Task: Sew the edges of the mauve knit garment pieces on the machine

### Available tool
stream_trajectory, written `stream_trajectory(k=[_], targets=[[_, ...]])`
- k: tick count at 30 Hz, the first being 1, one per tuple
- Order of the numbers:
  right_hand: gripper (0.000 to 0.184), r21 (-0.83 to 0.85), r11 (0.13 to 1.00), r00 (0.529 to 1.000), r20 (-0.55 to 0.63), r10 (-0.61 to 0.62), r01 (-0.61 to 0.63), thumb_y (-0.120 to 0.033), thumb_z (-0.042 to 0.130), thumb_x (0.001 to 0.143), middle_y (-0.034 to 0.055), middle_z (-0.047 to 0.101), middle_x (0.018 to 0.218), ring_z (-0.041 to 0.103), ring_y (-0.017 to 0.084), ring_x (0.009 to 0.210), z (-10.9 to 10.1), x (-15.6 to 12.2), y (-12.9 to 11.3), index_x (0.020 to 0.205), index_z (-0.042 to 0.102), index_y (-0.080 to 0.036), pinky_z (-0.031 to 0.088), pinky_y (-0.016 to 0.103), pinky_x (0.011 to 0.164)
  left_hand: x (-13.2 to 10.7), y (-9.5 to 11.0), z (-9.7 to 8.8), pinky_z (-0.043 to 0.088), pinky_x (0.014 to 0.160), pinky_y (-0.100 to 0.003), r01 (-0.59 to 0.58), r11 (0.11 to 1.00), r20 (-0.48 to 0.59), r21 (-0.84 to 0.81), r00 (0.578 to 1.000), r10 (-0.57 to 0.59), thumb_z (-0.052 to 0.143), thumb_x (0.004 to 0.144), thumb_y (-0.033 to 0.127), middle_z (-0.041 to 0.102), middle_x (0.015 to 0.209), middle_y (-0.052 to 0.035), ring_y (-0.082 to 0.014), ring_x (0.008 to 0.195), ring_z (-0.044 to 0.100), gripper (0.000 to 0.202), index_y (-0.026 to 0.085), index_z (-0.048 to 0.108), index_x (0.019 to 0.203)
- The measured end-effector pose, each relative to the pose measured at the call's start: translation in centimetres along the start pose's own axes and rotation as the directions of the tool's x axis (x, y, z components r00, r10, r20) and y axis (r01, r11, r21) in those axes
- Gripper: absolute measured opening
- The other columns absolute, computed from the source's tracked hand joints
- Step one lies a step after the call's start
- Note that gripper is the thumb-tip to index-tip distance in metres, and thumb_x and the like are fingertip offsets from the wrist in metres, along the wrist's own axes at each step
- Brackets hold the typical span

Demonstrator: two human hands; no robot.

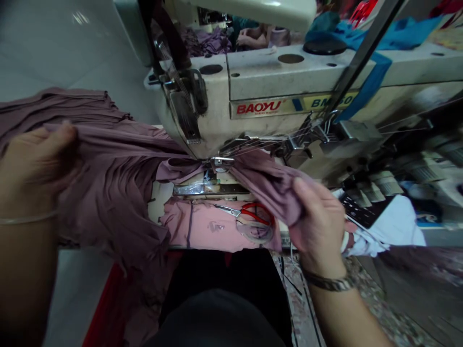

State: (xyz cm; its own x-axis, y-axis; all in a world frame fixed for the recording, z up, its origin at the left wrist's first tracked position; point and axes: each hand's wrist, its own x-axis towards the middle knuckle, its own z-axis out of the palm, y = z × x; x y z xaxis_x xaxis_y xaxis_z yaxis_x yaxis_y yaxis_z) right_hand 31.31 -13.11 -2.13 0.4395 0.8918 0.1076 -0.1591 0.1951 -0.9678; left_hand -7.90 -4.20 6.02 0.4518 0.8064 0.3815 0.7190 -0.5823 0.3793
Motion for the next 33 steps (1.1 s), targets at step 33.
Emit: stream_trajectory(k=[33], targets=[[0.041, -0.425, 0.139, 0.447, 0.856, -0.26, 0.894, -0.013, 0.044, 0.092, 0.0161, 0.056, 0.134, 0.047, 0.027, 0.128, 5.6, -0.4, 5.4, 0.132, 0.052, -0.009, 0.045, 0.047, 0.104, -1.7, 9.1, 15.0, 0.049, 0.087, -0.037, -0.251, 0.853, 0.115, 0.457, 0.968, 0.223, 0.039, 0.095, 0.012, 0.057, 0.128, -0.0163, -0.0262, 0.11, 0.055, 0.037, 0.005, 0.054, 0.129]])
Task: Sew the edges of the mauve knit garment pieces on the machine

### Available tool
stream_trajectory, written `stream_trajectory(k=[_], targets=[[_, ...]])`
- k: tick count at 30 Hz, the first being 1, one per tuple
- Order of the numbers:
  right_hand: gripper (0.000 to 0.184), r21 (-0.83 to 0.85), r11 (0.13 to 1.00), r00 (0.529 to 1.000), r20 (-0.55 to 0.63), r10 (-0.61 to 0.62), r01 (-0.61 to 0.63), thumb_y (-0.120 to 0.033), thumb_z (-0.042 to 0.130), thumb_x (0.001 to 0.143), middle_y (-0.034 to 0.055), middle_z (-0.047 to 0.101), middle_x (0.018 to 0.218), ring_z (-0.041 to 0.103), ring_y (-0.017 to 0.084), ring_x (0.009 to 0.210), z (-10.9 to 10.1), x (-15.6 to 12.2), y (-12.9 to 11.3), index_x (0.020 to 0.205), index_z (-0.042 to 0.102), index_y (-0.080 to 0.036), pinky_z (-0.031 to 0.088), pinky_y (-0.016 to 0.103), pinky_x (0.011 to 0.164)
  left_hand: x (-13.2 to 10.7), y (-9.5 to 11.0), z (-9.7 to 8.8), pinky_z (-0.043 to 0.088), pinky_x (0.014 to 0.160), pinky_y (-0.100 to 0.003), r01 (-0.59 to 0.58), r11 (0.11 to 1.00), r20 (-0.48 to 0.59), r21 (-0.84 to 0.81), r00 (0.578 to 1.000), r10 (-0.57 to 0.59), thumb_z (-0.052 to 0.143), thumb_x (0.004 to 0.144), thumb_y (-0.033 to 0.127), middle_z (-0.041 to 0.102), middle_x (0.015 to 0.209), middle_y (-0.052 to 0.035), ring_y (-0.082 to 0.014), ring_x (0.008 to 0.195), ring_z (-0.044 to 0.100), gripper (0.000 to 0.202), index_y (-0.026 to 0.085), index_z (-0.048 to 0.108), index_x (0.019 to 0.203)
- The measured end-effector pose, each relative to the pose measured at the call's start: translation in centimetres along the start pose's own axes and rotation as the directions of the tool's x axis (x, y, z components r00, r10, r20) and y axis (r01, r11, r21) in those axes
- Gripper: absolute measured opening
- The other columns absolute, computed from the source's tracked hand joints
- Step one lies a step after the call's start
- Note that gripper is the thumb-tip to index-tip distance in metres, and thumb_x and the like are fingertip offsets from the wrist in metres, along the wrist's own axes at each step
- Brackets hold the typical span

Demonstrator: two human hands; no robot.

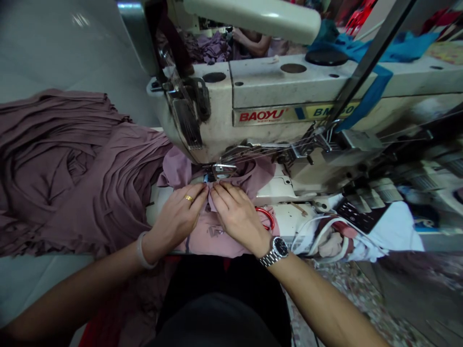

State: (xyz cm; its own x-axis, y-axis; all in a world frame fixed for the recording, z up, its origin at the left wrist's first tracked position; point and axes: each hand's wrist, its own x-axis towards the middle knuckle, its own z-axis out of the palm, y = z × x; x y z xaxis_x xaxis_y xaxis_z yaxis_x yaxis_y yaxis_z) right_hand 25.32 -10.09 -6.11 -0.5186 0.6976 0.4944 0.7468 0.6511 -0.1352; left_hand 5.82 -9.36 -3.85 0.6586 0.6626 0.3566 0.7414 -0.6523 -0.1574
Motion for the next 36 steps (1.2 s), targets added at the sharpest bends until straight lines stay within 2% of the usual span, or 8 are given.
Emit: stream_trajectory(k=[6, 11, 21, 24, 28, 31, 36], targets=[[0.038, -0.077, 0.995, 0.998, 0.011, -0.059, 0.06, -0.014, 0.047, 0.092, 0.0161, 0.056, 0.134, 0.048, 0.027, 0.126, -0.4, 0.3, 0.1, 0.127, 0.056, -0.006, 0.046, 0.044, 0.104, 0.0, -0.2, 0.4, 0.048, 0.092, -0.038, 0.002, 0.997, 0.003, -0.073, 1.0, -0.001, 0.034, 0.096, 0.01, 0.056, 0.131, -0.0165, -0.0254, 0.116, 0.053, 0.041, 0.006, 0.049, 0.134], [0.04, -0.099, 0.994, 0.999, 0.005, -0.041, 0.042, -0.026, 0.05, 0.094, 0.0165, 0.058, 0.131, 0.05, 0.028, 0.123, -0.4, 0.6, 0.0, 0.127, 0.057, -0.005, 0.045, 0.044, 0.103, 0.1, -0.6, 0.7, 0.048, 0.093, -0.039, 0.006, 0.994, 0.008, -0.113, 1.0, -0.005, 0.039, 0.095, 0.013, 0.056, 0.13, -0.0162, -0.0256, 0.115, 0.054, 0.04, 0.009, 0.05, 0.133], [0.04, -0.141, 0.99, 1.0, 0.022, 0.009, -0.006, -0.028, 0.046, 0.095, 0.0146, 0.058, 0.131, 0.052, 0.027, 0.12, -0.4, 1.5, 0.2, 0.127, 0.057, -0.006, 0.042, 0.045, 0.102, 0.8, -0.8, 0.5, 0.047, 0.098, -0.04, 0.036, 0.992, 0.037, -0.118, 0.999, -0.032, 0.04, 0.094, 0.011, 0.054, 0.133, -0.0171, -0.0261, 0.12, 0.052, 0.04, 0.008, 0.05, 0.132], [0.04, -0.134, 0.991, 1.0, 0.026, 0.009, -0.005, -0.027, 0.046, 0.095, 0.0151, 0.058, 0.13, 0.052, 0.027, 0.119, -0.5, 1.5, 0.1, 0.128, 0.056, -0.006, 0.043, 0.045, 0.101, 0.8, -1.1, 0.4, 0.05, 0.096, -0.04, 0.015, 0.992, 0.011, -0.129, 1.0, -0.013, 0.041, 0.094, 0.011, 0.058, 0.128, -0.017, -0.0257, 0.117, 0.055, 0.036, 0.008, 0.054, 0.127], [0.028, -0.049, 0.999, 0.999, -0.039, -0.024, 0.022, -0.019, 0.048, 0.093, 0.0124, 0.065, 0.115, 0.054, 0.023, 0.106, -0.6, 1.2, 0.1, 0.115, 0.063, -0.01, 0.047, 0.04, 0.092, 0.6, -1.8, 0.0, 0.052, 0.094, -0.037, -0.095, 0.983, -0.066, -0.159, 0.994, 0.085, 0.048, 0.095, 0.014, 0.064, 0.119, -0.0129, -0.023, 0.108, 0.06, 0.026, 0.009, 0.061, 0.117], [0.024, 0.009, 1.0, 0.999, -0.047, -0.014, 0.014, -0.017, 0.048, 0.093, 0.0108, 0.067, 0.107, 0.054, 0.022, 0.1, -0.7, 1.1, 0.1, 0.109, 0.065, -0.012, 0.048, 0.039, 0.087, 0.6, -2.2, 0.0, 0.053, 0.09, -0.035, -0.144, 0.974, -0.1, -0.175, 0.987, 0.128, 0.049, 0.095, 0.015, 0.066, 0.115, -0.0107, -0.0216, 0.104, 0.061, 0.023, 0.01, 0.063, 0.113], [0.023, 0.022, 1.0, 1.0, -0.007, 0.016, -0.016, -0.018, 0.048, 0.093, 0.0109, 0.066, 0.104, 0.054, 0.022, 0.098, -1.0, 1.7, 0.1, 0.106, 0.066, -0.012, 0.048, 0.04, 0.086, 1.0, -2.3, 0.1, 0.052, 0.085, -0.038, -0.128, 0.974, -0.145, -0.187, 0.984, 0.102, 0.055, 0.094, 0.023, 0.068, 0.11, -0.0092, -0.0236, 0.102, 0.061, 0.02, 0.013, 0.065, 0.108]])
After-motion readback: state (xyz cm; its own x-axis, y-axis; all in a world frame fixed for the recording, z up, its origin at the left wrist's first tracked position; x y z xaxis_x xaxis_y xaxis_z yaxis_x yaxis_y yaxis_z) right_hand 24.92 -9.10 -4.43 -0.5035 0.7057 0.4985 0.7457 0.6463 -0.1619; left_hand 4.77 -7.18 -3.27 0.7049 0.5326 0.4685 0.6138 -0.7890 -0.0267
